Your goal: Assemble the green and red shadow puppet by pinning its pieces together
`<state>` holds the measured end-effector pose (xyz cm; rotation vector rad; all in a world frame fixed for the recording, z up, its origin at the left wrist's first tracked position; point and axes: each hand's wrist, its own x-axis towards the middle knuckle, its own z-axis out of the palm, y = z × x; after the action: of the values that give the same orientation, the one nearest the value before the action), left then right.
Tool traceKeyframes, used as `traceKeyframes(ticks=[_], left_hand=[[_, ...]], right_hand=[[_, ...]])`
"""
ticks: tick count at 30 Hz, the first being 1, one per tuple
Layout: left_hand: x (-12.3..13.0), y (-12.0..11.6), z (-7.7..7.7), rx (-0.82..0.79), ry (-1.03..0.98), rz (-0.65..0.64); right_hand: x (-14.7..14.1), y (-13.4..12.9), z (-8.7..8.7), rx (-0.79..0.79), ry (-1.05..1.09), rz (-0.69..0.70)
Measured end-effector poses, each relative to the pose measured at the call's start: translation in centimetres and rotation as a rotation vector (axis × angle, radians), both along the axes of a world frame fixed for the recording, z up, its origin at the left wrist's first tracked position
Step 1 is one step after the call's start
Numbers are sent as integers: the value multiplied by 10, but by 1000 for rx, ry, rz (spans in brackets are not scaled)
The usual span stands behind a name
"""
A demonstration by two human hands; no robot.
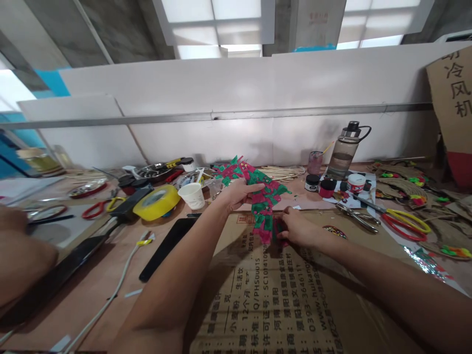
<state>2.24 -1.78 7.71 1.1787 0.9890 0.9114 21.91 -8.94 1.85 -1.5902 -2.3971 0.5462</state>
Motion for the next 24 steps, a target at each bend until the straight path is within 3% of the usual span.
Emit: traceKeyframes(ticks=[7,14,20,24], left_hand=[[-6,8,-5,-34,-7,120],[-9,11,-5,-38,-25,123],[-8,11,-4,-71,-27,143],[-8,15,-12,-82,-40,128]], right_hand=[[-2,0,4,-34,-52,1],[-2,16,2,-78,-11,-22],[9,9,-9,-245,468,-182],[21,-5,-2,-307,684,-197]])
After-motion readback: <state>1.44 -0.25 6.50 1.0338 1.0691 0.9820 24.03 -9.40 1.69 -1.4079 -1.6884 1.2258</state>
